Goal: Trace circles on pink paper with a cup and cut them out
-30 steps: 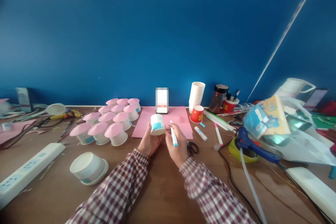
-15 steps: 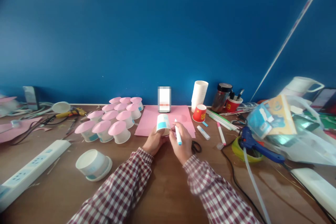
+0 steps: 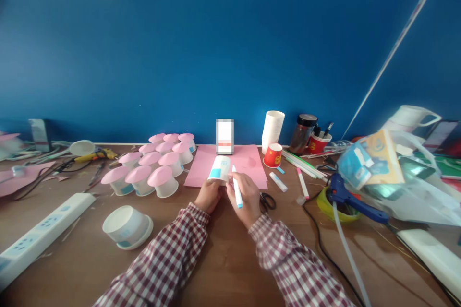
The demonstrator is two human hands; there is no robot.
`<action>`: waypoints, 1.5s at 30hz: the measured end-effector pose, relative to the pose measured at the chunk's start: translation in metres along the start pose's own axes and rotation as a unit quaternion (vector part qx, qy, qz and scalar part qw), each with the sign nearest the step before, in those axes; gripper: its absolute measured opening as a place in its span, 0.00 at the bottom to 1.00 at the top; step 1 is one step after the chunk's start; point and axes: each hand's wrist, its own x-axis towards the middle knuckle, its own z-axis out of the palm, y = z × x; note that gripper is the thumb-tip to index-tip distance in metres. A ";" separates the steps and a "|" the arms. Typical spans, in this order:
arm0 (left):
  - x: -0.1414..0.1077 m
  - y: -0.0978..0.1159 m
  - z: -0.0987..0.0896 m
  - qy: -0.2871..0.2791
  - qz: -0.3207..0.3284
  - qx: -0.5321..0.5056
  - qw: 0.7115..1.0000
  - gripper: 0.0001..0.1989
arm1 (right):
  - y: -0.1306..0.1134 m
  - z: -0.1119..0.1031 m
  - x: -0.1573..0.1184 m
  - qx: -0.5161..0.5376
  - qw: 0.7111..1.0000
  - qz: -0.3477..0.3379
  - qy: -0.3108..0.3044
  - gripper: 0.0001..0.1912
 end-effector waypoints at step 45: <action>-0.004 0.006 0.004 -0.009 0.009 0.032 0.999 0.03 | -0.002 0.002 -0.001 0.006 1.000 -0.012 0.015 0.09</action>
